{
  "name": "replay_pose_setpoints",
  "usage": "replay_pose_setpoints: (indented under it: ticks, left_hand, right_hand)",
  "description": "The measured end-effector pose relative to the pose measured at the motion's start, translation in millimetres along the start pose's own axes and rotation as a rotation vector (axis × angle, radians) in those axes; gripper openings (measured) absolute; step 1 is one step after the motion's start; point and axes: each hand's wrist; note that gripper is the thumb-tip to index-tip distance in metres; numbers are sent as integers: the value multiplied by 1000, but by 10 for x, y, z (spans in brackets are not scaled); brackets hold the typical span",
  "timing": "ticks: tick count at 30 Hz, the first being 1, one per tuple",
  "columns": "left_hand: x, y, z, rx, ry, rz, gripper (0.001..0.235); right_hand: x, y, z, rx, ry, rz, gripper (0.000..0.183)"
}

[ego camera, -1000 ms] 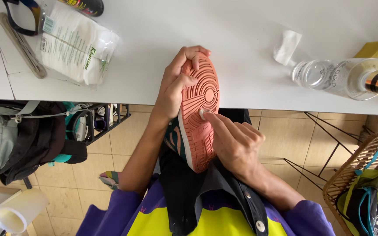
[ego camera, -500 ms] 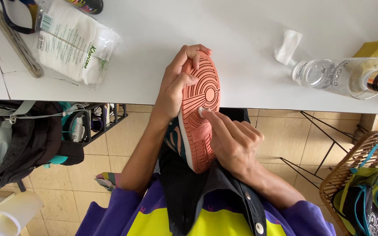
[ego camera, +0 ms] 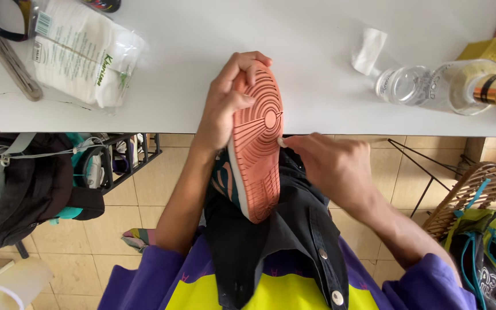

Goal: The person holds a pink and teal sneaker and scrubs the sole with a small white cotton pad. They periodically dip the pad into a clear bottle of liquid to re-wet it before continuing to clean the shoe's tread pattern.

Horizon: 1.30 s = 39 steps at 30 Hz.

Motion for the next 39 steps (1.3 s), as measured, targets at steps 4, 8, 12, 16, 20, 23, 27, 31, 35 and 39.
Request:
replay_pose_setpoints:
  ticks: [4,8,12,16,20,23,27,31,35,39]
  left_hand:
    - [-35,252,17,-152,39,-35,19]
    - [-12,190,-18,-158,35,-27,20]
    - [-29,204,3,-157,49,-35,21]
    - [-25,194,9,-155,65,-32,22]
    - [-26,223,32,-145,75,-27,21]
    - [-7,220,62,-88,74,-24,20]
    - [-17,142,-42,-8,28,-47,19]
    - [-61,108,-29,98,8,19,40]
    - [10,161,-10,54,11,30,32]
    - [3,154,25,79,13,76,30]
  right_hand:
    - [100,-141,-114,306,-11,227,16]
    - [-5,-165,87,365,6,403,19]
    - [-140,-273,223,407,31,412,20]
    - [-109,-332,256,406,16,443,19]
    - [-44,-349,256,357,41,304,20]
    - [-11,-431,317,131,158,98,20]
    - [78,-609,391,-166,269,-74,26]
    - [-23,-590,349,-302,251,-115,19]
    - [-38,-523,239,-319,155,-87,34]
    - [-142,-283,111,-312,60,-18,52]
Point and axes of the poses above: each hand's wrist, its own x-axis towards the middle knuckle, its own z-axis out of the palm, y = z × x, and after that the axes turned 4 degrees about y, right-handed
